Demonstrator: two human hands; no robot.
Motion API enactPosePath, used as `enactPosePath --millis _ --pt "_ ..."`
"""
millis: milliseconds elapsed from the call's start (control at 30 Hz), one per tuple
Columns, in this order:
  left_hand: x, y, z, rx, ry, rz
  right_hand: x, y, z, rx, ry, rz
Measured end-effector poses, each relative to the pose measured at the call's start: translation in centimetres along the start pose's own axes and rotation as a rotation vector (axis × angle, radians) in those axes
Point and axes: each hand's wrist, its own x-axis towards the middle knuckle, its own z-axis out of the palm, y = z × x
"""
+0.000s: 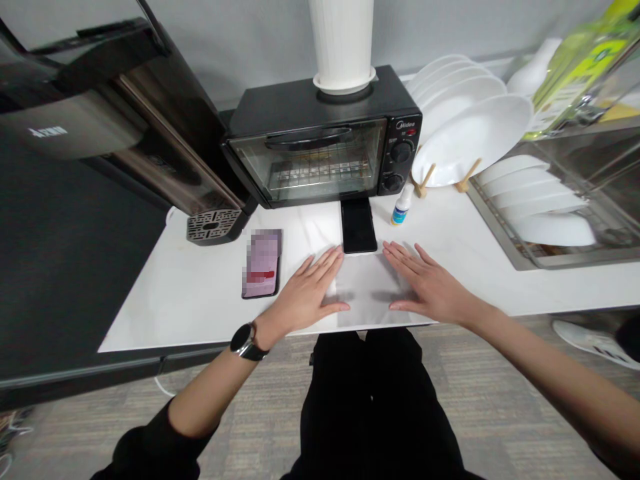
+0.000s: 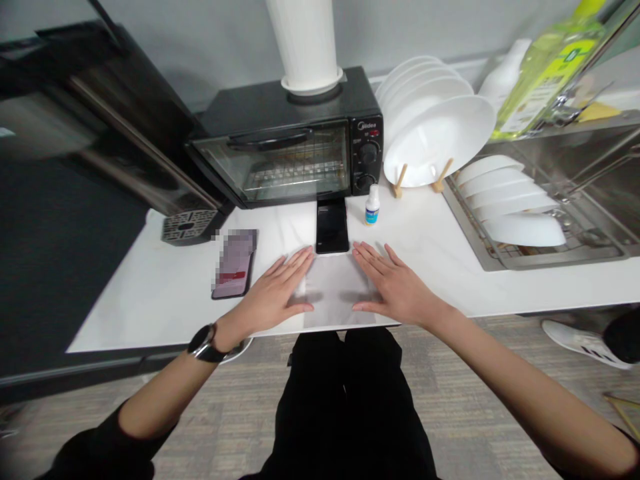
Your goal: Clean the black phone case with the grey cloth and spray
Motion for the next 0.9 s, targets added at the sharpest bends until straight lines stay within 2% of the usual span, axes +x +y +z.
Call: enactPosePath --millis 267,700,900 --pt "2.3 -0.8 0.3 -0.018 0.023 -0.031 2.3 0.9 0.7 0.005 -0.008 -0.040" --pt "1.5 0.0 0.3 -0.012 0.010 -0.042 1.7 0.5 0.2 0.048 -0.016 -0.027" --pt "-0.9 0.6 0.3 -0.018 -0.004 0.023 -0.7 -0.5 -0.7 0.078 -0.022 0.024"
